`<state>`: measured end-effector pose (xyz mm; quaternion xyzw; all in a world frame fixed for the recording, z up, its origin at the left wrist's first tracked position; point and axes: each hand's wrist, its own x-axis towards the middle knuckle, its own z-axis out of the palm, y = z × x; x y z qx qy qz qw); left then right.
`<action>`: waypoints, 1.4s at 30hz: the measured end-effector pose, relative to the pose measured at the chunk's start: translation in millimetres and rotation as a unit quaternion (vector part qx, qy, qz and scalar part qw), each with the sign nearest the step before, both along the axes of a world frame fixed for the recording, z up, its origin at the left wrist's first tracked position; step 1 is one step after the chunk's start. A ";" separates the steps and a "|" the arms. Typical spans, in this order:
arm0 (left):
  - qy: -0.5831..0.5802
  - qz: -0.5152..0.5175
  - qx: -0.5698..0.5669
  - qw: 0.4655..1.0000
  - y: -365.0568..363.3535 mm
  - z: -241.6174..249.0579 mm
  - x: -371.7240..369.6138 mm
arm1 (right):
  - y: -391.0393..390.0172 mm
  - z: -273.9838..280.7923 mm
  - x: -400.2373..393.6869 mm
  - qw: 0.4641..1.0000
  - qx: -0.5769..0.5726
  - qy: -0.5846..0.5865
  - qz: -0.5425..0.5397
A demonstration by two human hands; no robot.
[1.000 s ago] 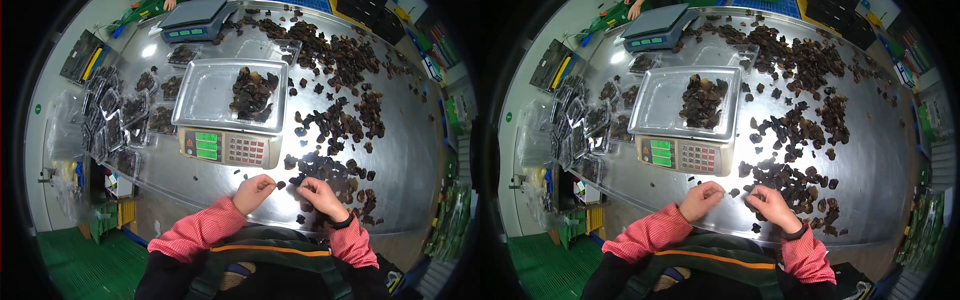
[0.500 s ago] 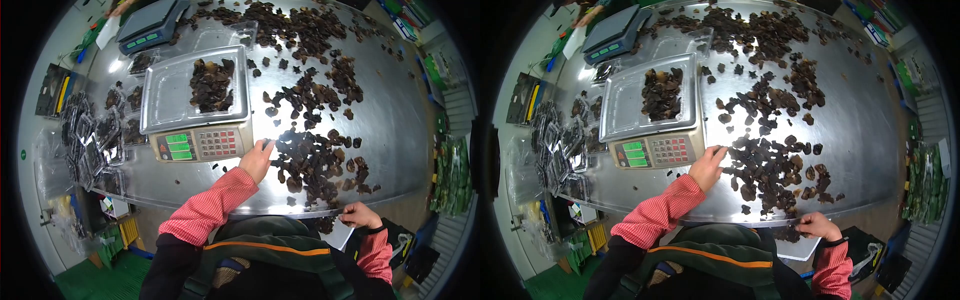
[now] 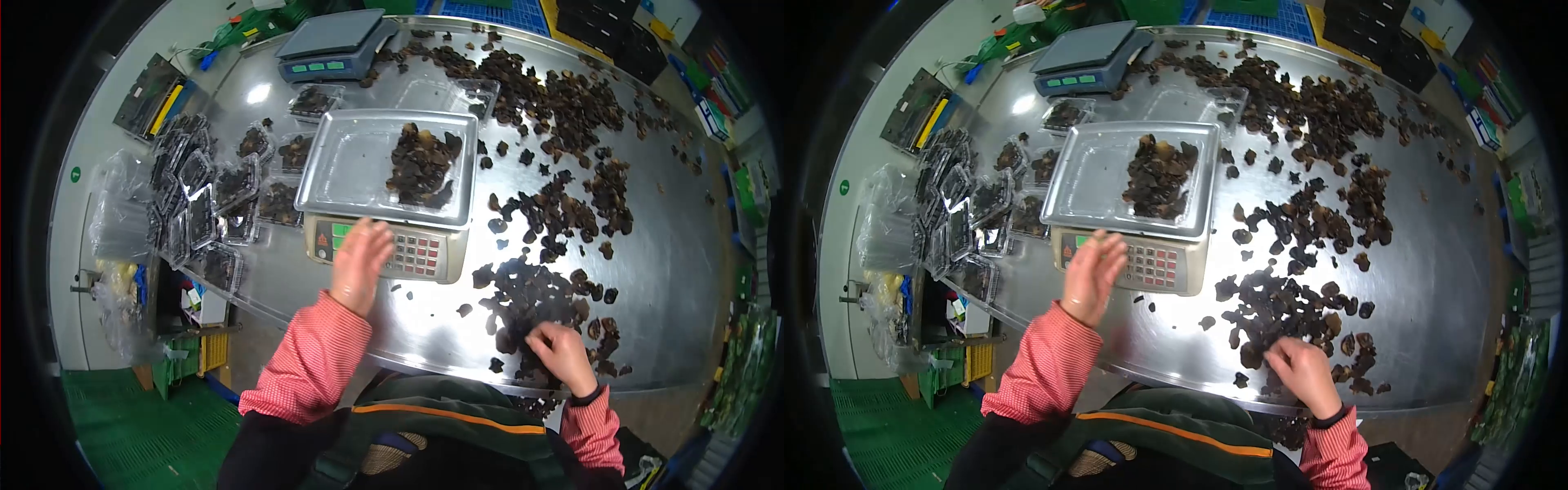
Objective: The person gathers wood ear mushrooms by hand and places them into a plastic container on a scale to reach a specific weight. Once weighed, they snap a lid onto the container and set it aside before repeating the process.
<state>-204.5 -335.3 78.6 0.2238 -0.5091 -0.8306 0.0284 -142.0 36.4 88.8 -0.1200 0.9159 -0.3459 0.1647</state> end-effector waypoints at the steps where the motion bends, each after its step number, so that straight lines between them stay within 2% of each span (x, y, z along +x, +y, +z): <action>1: -0.003 0.021 0.042 0.999 -13.6 5.5 -7.5 | -14.0 6.5 -15.6 0.998 -0.032 0.041 0.026; 3: -0.010 0.060 0.131 0.989 -33.2 12.9 -21.6 | -34.4 7.5 -41.2 0.994 -0.055 0.078 0.054; 6: -0.029 0.101 0.160 0.981 -46.9 7.6 -45.5 | -75.4 9.5 -93.0 0.988 -0.059 0.116 0.079; 9: -0.050 0.150 0.173 0.972 -60.3 1.7 -68.4 | -110.9 7.1 -150.0 0.974 -0.096 0.202 0.032; 12: -0.068 0.175 0.158 0.969 -70.3 3.8 -88.6 | -135.1 5.8 -204.8 0.977 -0.145 0.146 -0.049; 13: -0.074 0.180 0.149 0.970 -73.4 4.2 -92.8 | -140.1 7.4 -221.2 0.975 -0.142 0.158 -0.058; 16: -0.029 0.149 0.052 0.987 -79.5 2.9 -100.4 | -152.0 -1.8 -257.7 0.961 -0.183 0.186 -0.092; 19: 0.033 0.158 -0.078 0.984 -62.0 10.3 -99.9 | -151.9 -10.0 -277.9 0.965 -0.176 0.157 -0.115; 20: 0.093 0.106 -0.183 0.973 -54.3 11.6 -97.1 | -152.2 -11.2 -283.5 0.967 -0.170 0.144 -0.125; 22: 0.207 -0.003 -0.380 0.902 -34.0 16.3 -88.2 | -152.3 -18.1 -297.0 0.966 -0.168 0.136 -0.140; 23: 0.244 -0.041 -0.530 0.811 -18.0 20.9 -84.5 | -153.8 -29.0 -305.5 0.964 -0.172 0.140 -0.146; 24: 0.273 -0.076 -0.662 0.694 -1.8 25.1 -81.5 | -155.1 -40.1 -313.0 0.962 -0.177 0.145 -0.151; 27: 0.261 -0.094 -0.717 0.640 22.7 10.2 -78.1 | -159.5 -39.4 -316.4 0.980 -0.176 0.019 -0.087; 28: 0.221 -0.089 -0.716 0.656 24.0 10.3 -74.9 | -161.9 -32.4 -313.9 0.979 -0.187 -0.045 -0.063; 29: 0.181 -0.084 -0.713 0.672 24.9 11.2 -70.9 | -163.6 -28.2 -308.2 0.962 -0.239 -0.092 -0.097; 30: 0.139 -0.077 -0.709 0.687 24.3 12.8 -68.0 | -161.1 -30.7 -303.0 0.947 -0.280 -0.103 -0.115; 31: 0.138 -0.041 -0.721 0.678 16.1 8.3 -68.4 | -157.6 -35.2 -298.8 0.931 -0.322 -0.116 -0.128; 33: 0.007 -0.041 -0.574 0.817 6.7 6.5 -70.2 | -155.8 -33.0 -289.7 0.900 -0.378 -0.153 -0.154; 34: -0.058 -0.036 -0.487 0.871 0.7 4.8 -69.8 | -155.6 -35.0 -286.5 0.895 -0.385 -0.159 -0.158; 35: -0.045 -0.043 -0.384 0.921 -10.1 -24.2 -74.2 | -158.1 -38.5 -282.8 0.891 -0.392 -0.156 -0.168; 37: -0.066 -0.015 -0.162 0.984 -11.7 -17.2 -80.6 | -168.1 -37.5 -271.2 0.881 -0.411 -0.138 -0.187; 38: -0.071 -0.004 -0.045 0.996 -14.0 -14.3 -82.8 | -168.7 -43.2 -271.2 0.878 -0.421 -0.135 -0.184; 39: -0.061 0.002 -0.017 0.998 -20.6 -26.2 -83.2 | -171.0 -40.9 -266.4 0.873 -0.434 -0.129 -0.181; 42: -0.041 -0.070 -0.021 0.997 -28.6 3.8 -60.3 | -170.6 -22.1 -261.4 0.861 -0.454 -0.157 -0.164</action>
